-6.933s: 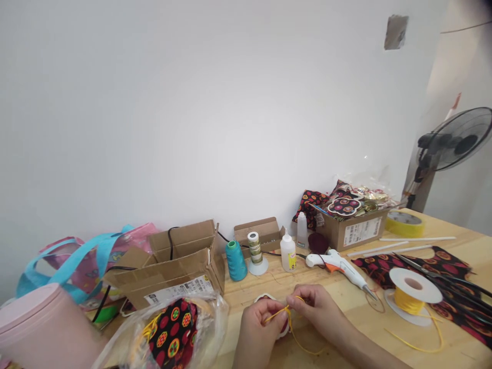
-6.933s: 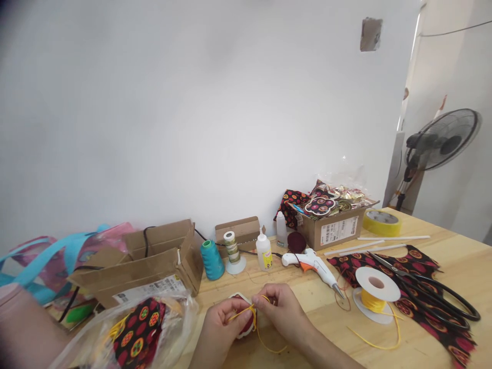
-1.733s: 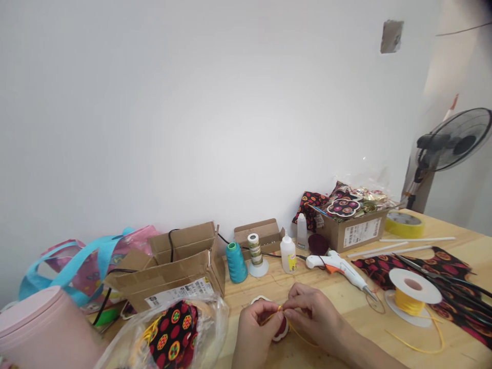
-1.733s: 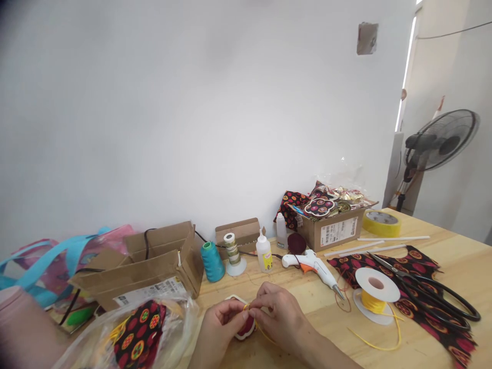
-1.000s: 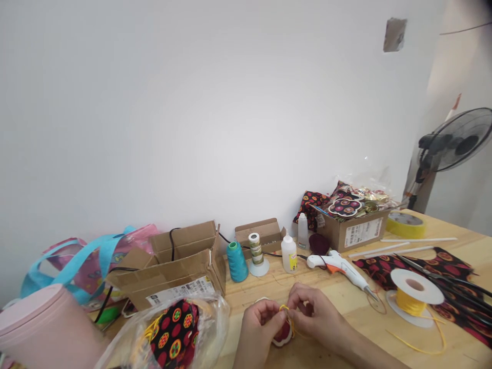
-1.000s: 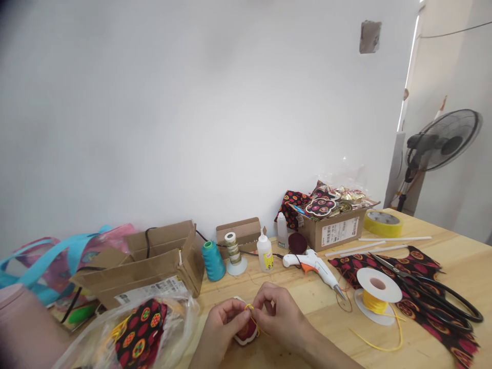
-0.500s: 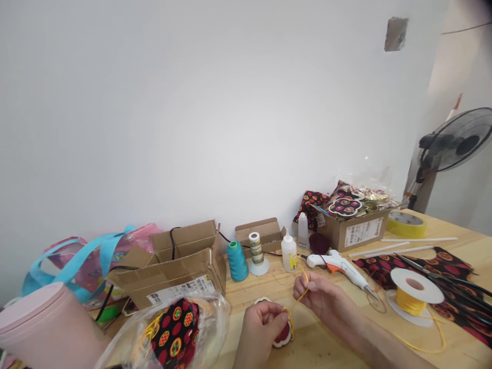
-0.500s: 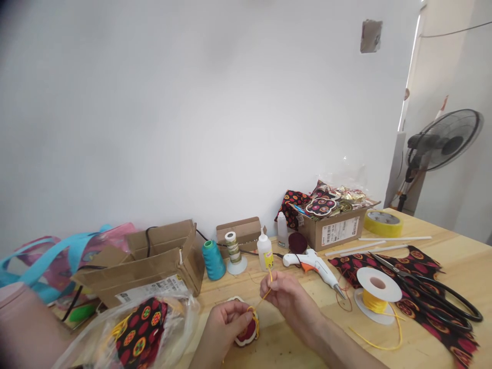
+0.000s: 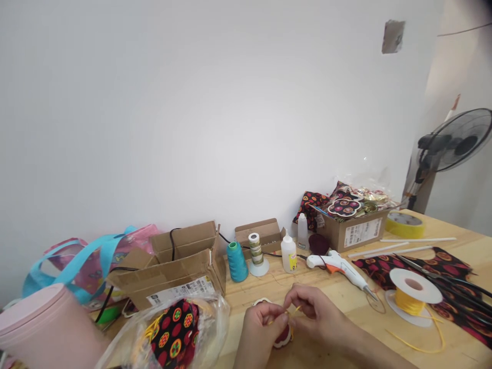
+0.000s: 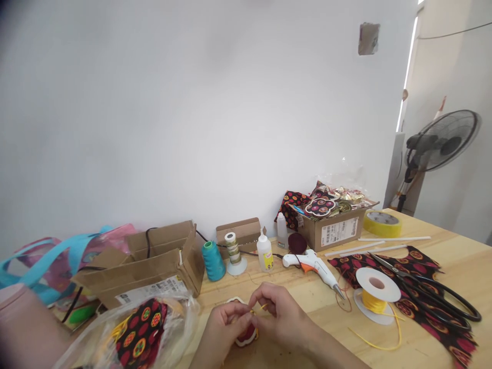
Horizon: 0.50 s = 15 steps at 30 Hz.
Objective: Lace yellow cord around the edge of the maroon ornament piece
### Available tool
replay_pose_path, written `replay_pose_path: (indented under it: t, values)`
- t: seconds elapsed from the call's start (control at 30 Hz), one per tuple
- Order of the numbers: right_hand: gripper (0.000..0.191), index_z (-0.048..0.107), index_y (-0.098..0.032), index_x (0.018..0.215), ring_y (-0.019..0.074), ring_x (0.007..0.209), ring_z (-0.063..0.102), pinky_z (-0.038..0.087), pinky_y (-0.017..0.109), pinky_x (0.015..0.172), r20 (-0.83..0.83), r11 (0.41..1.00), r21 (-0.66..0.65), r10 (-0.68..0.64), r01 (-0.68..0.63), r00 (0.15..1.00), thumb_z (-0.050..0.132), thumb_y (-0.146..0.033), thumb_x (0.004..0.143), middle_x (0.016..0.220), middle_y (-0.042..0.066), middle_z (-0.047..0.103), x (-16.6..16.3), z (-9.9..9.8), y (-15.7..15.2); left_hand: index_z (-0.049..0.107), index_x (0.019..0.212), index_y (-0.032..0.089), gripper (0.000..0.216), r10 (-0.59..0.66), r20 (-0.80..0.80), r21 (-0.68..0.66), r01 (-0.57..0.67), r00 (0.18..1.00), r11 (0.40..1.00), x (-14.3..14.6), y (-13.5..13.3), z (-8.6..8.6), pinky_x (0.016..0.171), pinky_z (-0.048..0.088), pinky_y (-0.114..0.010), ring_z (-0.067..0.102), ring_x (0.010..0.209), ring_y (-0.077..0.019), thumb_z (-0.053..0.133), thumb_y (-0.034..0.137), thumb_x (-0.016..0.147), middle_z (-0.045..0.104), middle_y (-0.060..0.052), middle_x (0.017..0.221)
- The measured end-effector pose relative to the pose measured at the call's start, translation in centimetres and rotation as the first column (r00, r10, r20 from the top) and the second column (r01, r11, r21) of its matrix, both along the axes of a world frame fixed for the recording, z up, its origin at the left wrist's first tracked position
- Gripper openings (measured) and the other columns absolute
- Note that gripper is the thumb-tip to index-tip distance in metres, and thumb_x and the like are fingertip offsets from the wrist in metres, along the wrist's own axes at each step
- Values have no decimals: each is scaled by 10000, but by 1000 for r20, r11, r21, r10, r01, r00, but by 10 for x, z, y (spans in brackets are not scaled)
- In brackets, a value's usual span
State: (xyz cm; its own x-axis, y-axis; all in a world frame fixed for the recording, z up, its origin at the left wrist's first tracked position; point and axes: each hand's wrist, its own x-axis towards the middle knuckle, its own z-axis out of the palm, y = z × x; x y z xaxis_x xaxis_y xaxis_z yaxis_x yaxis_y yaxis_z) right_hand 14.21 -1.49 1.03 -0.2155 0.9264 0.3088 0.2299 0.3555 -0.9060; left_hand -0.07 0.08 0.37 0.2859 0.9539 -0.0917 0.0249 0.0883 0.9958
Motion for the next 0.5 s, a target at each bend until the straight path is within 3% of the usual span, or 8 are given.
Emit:
replay_pose_path:
  t: [0.2, 0.5]
  values:
    - [152, 556, -203, 783, 109, 595, 422, 335, 198, 522, 301, 979, 203, -77, 15, 950, 537, -139, 646, 635, -31, 445, 6, 10, -4, 576, 572, 104, 292, -25, 31, -23, 26, 999, 999, -1, 2, -4, 400, 248, -187, 348, 368, -59, 672, 370, 500, 425, 61, 376]
    - [84, 648, -233, 658, 107, 516, 464, 285, 199, 458, 546, 969, 239, -192, 68, 816, 565, -221, 656, 559, -16, 512, 13, 6, 4, 565, 583, 118, 312, -10, 27, -9, 10, 1000, 1000, 0, 3, -5, 396, 239, -181, 346, 364, -58, 675, 395, 489, 424, 65, 384]
